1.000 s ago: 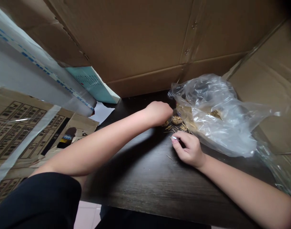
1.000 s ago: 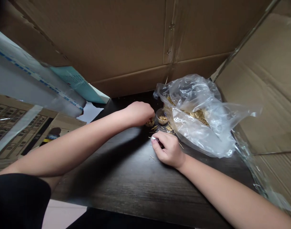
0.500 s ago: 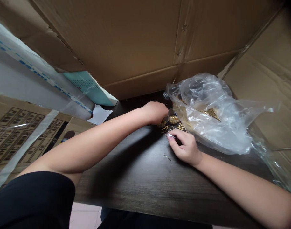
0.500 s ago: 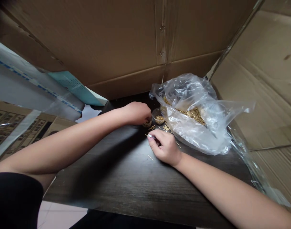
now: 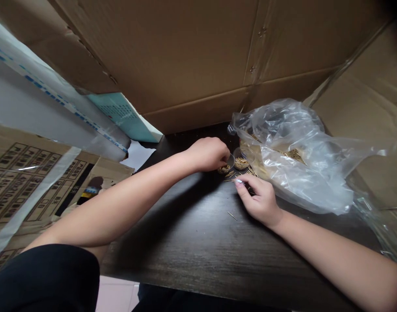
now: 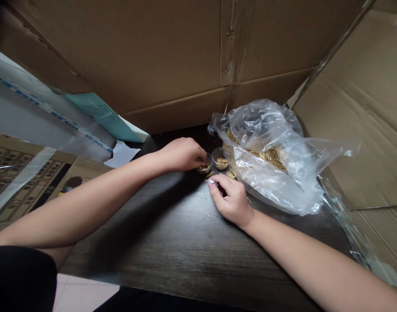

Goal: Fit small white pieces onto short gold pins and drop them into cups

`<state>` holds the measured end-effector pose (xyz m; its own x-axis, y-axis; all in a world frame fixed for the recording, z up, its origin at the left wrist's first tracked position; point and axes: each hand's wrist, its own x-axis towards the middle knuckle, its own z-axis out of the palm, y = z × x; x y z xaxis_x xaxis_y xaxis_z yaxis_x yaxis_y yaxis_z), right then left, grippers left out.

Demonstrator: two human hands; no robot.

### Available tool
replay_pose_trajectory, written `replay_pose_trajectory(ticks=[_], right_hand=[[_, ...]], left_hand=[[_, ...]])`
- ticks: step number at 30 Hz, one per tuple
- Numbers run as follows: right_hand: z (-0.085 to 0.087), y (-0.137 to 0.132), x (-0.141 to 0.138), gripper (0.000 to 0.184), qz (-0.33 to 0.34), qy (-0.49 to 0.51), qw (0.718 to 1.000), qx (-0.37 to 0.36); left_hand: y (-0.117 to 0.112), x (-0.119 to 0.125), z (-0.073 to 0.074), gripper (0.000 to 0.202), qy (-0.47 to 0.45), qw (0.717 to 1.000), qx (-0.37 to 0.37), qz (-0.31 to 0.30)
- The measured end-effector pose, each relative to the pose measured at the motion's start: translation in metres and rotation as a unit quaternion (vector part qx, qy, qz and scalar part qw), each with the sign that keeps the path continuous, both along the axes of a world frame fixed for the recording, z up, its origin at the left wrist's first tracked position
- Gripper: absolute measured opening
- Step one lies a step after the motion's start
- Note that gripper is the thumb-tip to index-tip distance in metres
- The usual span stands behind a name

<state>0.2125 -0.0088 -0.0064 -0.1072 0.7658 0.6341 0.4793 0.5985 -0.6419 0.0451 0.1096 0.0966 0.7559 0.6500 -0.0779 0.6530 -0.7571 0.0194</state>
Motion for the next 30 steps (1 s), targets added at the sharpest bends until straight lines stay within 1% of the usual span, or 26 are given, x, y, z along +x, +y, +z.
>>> replay_pose_trajectory(ticks=[2, 4, 6, 7, 9, 12, 15, 18, 26, 28, 30], right_hand=[[0.0, 0.0, 0.0, 0.007, -0.006, 0.009, 1.0, 0.002], [0.0, -0.001, 0.0, 0.007, -0.014, 0.02, 1.0, 0.009], [0.001, -0.002, 0.0, 0.007, -0.018, 0.03, 0.999, 0.017], [0.001, -0.003, 0.0, 0.008, -0.016, 0.034, 0.999, 0.021], [0.002, -0.005, 0.0, 0.01, -0.004, 0.037, 0.999, 0.028], [0.002, -0.006, -0.002, 0.013, 0.034, 0.035, 0.998, 0.038], [0.003, -0.006, -0.003, 0.015, 0.072, 0.025, 0.997, 0.032], [0.004, -0.005, -0.003, 0.017, 0.09, 0.02, 0.996, 0.02], [0.005, -0.006, -0.003, 0.023, 0.105, 0.005, 0.994, 0.022], [0.005, -0.006, -0.003, 0.021, 0.104, -0.004, 0.994, 0.019], [0.004, -0.005, -0.003, 0.018, 0.099, -0.009, 0.995, 0.015]], left_hand=[[-0.007, -0.006, 0.0, 0.017, -0.043, 0.999, 0.013, 0.014], [-0.022, -0.014, -0.002, 0.017, -0.117, 0.993, 0.01, 0.025], [-0.043, -0.023, -0.009, 0.018, -0.216, 0.976, -0.032, 0.024], [-0.055, -0.026, -0.015, 0.019, -0.269, 0.96, -0.067, 0.032], [-0.076, -0.03, -0.03, 0.019, -0.354, 0.921, -0.149, 0.069], [-0.095, -0.032, -0.054, 0.023, -0.415, 0.86, -0.269, 0.126], [-0.097, -0.031, -0.071, 0.03, -0.448, 0.804, -0.362, 0.151], [-0.094, -0.033, -0.077, 0.035, -0.466, 0.763, -0.417, 0.164], [-0.097, -0.033, -0.085, 0.036, -0.497, 0.676, -0.507, 0.197], [-0.099, -0.032, -0.087, 0.036, -0.502, 0.662, -0.519, 0.201], [-0.1, -0.031, -0.087, 0.035, -0.505, 0.654, -0.525, 0.201]])
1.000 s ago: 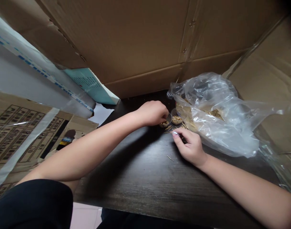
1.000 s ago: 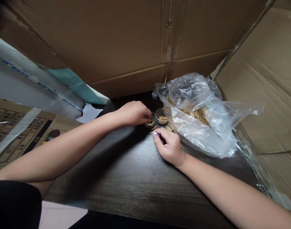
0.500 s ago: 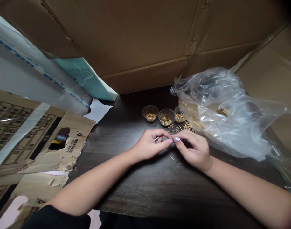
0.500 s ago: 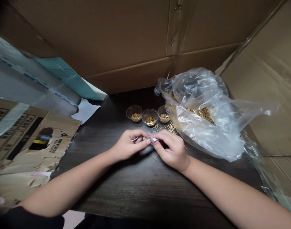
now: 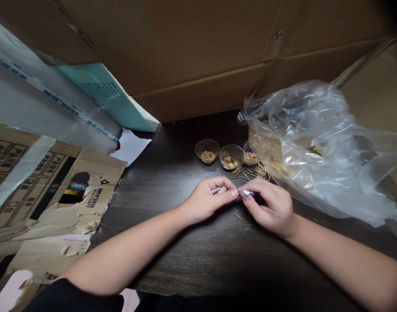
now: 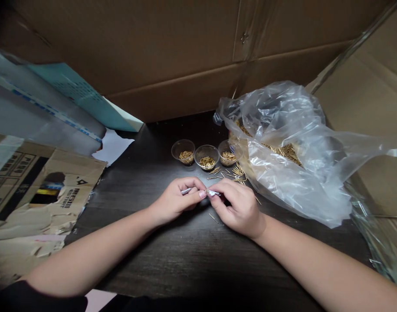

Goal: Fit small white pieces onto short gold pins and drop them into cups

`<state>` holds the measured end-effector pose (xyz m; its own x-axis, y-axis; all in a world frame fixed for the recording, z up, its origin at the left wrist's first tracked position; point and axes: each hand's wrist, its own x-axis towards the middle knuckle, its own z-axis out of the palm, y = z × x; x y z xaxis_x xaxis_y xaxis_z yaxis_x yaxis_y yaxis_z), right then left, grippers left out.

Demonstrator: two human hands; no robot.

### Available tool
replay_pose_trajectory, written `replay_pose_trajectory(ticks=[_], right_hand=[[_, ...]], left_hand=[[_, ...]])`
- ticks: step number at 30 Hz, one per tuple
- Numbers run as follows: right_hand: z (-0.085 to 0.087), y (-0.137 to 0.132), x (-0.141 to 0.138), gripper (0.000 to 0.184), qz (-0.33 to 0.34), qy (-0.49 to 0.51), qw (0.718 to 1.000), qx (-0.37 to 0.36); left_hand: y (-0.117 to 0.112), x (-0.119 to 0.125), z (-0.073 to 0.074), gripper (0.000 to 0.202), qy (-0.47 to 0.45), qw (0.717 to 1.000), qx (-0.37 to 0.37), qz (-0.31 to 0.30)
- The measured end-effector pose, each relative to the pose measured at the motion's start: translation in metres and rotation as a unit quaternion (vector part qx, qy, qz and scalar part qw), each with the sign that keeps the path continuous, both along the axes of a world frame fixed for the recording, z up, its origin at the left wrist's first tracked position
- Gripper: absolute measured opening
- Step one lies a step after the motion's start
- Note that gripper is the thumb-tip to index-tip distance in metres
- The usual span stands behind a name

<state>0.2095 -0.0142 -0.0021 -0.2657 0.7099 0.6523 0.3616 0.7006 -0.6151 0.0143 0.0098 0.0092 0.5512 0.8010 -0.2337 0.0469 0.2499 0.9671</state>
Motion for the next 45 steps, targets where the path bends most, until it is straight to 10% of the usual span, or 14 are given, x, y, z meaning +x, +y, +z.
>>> replay_pose_trajectory(ticks=[7, 15, 45], right_hand=[[-0.008, 0.001, 0.004, 0.015, -0.043, 0.019, 0.999, -0.024], [-0.011, 0.002, 0.006, 0.017, -0.043, 0.048, 0.997, -0.043], [-0.004, 0.0, 0.003, 0.015, -0.037, 0.01, 0.999, -0.002]], left_hand=[[-0.002, 0.0, 0.002, 0.027, -0.157, 0.983, -0.095, -0.028], [-0.002, 0.0, -0.003, 0.024, 0.003, 1.0, 0.021, -0.019], [-0.008, 0.007, -0.004, 0.03, -0.115, 0.99, -0.081, -0.007]])
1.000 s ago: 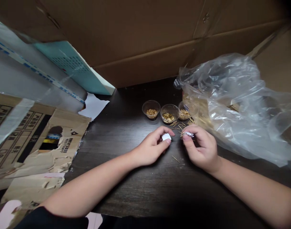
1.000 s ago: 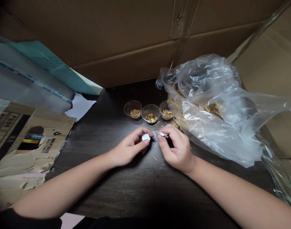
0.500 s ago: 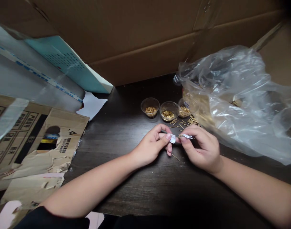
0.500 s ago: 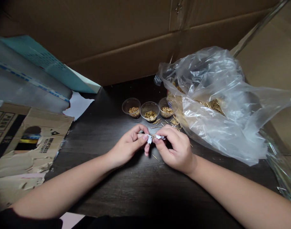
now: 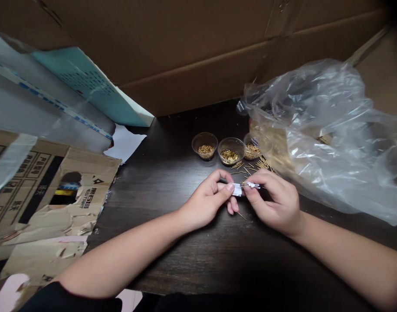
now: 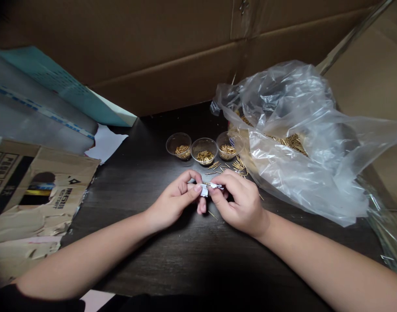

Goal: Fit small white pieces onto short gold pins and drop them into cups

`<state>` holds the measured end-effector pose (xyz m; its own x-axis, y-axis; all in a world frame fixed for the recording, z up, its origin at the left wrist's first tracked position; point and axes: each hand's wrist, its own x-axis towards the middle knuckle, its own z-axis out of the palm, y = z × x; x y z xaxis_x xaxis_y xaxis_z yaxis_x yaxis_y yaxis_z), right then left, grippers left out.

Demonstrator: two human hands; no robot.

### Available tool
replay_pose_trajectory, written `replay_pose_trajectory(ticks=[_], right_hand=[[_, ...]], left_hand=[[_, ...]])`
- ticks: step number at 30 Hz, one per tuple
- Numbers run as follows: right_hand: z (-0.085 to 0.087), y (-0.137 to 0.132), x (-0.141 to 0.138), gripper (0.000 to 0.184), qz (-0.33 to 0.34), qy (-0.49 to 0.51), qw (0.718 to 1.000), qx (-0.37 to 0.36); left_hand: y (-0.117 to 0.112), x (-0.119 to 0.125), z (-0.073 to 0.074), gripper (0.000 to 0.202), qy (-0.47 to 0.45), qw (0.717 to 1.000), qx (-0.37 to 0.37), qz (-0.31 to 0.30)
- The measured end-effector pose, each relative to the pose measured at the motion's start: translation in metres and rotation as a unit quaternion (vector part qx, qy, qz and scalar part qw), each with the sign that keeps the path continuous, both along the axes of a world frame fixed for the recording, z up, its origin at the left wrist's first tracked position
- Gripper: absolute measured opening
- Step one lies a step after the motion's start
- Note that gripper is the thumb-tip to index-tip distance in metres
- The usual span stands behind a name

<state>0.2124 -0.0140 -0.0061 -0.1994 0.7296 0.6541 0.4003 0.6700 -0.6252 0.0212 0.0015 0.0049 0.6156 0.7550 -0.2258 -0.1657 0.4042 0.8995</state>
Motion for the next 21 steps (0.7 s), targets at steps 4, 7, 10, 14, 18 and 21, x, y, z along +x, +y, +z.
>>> replay_pose_trajectory(ticks=[4, 7, 10, 14, 18, 21], right_hand=[[0.0004, 0.0002, -0.0009, 0.014, -0.001, -0.005, 1.0, -0.01], [0.0007, 0.0003, -0.001, 0.013, -0.012, -0.009, 1.0, -0.01], [0.0002, 0.0002, -0.0007, 0.013, -0.013, -0.012, 1.0, -0.008], [-0.0013, -0.0003, -0.0007, 0.012, -0.017, -0.016, 1.0, -0.014], [-0.0025, -0.0005, -0.0008, 0.015, -0.009, -0.016, 1.0, -0.016], [-0.0018, 0.0002, -0.0006, 0.016, 0.013, -0.016, 1.0, -0.018]], left_hand=[[-0.0001, 0.0002, -0.0003, 0.031, -0.013, 1.0, -0.002, -0.004], [-0.0006, 0.0005, 0.0004, 0.032, -0.006, 1.0, 0.01, -0.003], [-0.0011, 0.0004, 0.0006, 0.032, 0.0, 1.0, 0.022, -0.005], [-0.0023, 0.0004, 0.0, 0.032, 0.012, 0.999, 0.04, 0.0], [-0.0048, 0.0009, 0.0004, 0.035, 0.047, 0.997, 0.066, 0.009], [-0.006, 0.001, 0.002, 0.033, 0.085, 0.992, 0.094, 0.027]])
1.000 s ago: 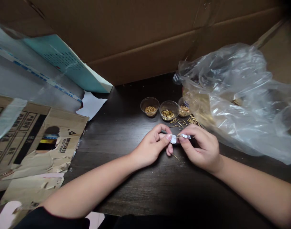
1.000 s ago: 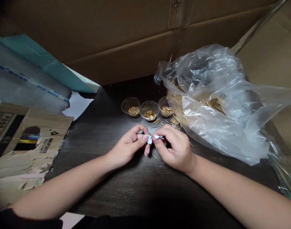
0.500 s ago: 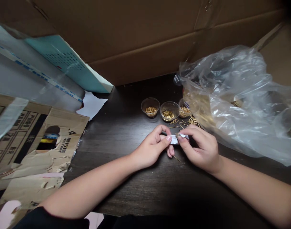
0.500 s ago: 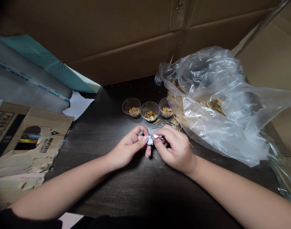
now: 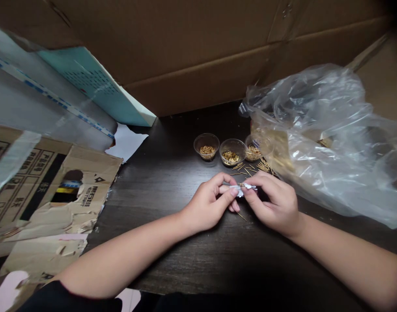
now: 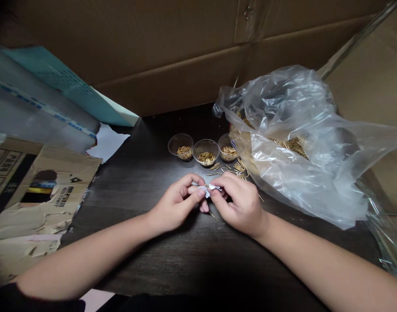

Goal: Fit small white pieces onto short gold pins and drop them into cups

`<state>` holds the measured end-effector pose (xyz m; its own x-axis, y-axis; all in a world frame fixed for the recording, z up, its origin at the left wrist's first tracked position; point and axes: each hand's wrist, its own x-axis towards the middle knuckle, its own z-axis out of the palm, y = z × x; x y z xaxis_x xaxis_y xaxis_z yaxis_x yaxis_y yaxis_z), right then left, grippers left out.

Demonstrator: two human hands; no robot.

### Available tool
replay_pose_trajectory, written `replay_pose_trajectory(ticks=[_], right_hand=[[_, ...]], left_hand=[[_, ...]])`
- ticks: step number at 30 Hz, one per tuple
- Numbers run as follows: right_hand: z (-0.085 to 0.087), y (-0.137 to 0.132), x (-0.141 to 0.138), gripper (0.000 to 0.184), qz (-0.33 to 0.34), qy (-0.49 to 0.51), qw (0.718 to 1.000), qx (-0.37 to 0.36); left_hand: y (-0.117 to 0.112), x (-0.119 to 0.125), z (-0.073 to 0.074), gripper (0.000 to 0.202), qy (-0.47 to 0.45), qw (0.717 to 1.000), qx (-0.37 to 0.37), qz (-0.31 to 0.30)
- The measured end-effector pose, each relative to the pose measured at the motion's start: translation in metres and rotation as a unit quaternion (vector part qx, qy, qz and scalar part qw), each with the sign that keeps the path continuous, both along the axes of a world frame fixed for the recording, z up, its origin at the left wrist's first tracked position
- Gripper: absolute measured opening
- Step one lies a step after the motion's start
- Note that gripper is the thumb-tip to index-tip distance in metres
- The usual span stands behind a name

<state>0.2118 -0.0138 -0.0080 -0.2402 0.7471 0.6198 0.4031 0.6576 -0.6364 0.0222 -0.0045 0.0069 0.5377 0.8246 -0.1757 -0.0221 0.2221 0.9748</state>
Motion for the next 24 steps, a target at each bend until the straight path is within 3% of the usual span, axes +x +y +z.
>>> replay_pose_trajectory(ticks=[12, 18, 24], right_hand=[[0.0035, 0.0001, -0.0023, 0.015, 0.02, 0.0, 1.0, 0.002], [0.0056, 0.0019, -0.0031, 0.013, 0.029, -0.002, 0.999, -0.019], [0.0032, 0.0025, -0.0023, 0.009, 0.015, -0.011, 0.999, -0.038]], left_hand=[[0.0003, -0.0005, 0.0079, 0.031, 0.04, 0.997, 0.033, 0.052], [0.0019, -0.0042, 0.0065, 0.02, 0.094, 0.984, 0.146, 0.049], [0.0028, -0.0099, 0.0024, 0.016, 0.195, 0.935, 0.293, 0.04]])
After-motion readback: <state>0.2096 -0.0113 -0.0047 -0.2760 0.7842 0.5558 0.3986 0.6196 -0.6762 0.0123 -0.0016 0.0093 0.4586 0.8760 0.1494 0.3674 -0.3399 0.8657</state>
